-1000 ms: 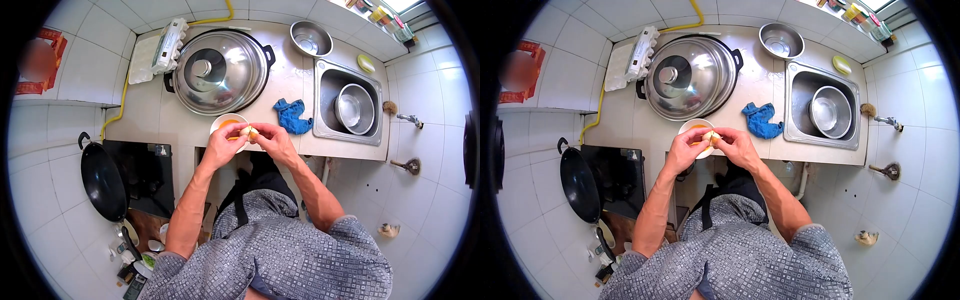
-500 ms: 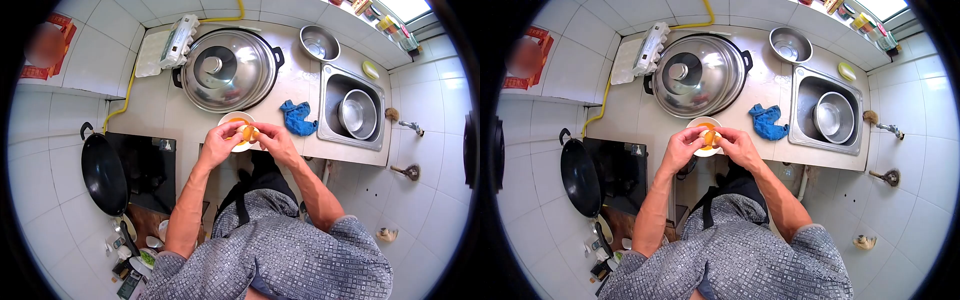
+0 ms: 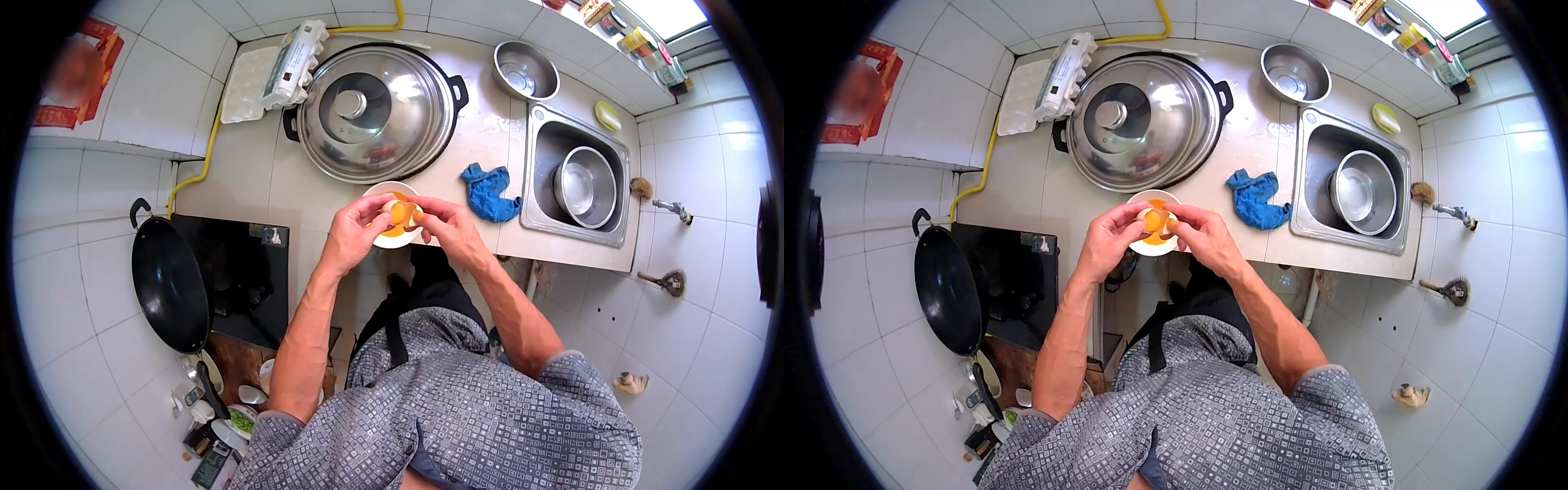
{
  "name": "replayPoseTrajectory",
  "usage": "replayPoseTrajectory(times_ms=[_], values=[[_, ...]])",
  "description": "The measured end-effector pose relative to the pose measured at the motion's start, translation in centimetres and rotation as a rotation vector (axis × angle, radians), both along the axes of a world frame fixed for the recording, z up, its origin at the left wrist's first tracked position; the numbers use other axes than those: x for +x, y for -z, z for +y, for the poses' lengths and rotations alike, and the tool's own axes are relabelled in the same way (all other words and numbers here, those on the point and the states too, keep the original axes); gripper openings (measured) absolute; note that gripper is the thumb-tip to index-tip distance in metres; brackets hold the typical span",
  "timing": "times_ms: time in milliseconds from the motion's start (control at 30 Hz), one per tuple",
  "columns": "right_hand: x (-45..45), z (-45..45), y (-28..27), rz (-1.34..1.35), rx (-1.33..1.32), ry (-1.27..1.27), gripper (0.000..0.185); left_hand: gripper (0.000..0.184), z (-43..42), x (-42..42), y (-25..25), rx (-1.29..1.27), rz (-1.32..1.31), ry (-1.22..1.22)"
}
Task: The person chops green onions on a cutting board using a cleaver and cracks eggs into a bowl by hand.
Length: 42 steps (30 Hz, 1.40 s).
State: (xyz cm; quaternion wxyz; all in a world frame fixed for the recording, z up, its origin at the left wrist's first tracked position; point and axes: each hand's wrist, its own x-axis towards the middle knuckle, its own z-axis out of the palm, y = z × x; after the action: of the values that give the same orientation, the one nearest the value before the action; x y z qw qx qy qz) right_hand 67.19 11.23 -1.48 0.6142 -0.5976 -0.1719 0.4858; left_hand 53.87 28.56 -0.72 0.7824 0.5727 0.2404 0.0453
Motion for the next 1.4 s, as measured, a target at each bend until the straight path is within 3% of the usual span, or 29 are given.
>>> replayPoseTrajectory(times_ms=[600,1400], values=[[-0.4,0.0,-0.7,0.246,0.072,0.098,0.043,0.031,0.2,-0.6,-0.6,-0.265,-0.011,-0.094],[-2.0,-0.2,-0.5,0.367,0.19,0.166,0.04,0.028,-1.5,-0.3,-2.5,-0.053,-0.073,-0.003]])
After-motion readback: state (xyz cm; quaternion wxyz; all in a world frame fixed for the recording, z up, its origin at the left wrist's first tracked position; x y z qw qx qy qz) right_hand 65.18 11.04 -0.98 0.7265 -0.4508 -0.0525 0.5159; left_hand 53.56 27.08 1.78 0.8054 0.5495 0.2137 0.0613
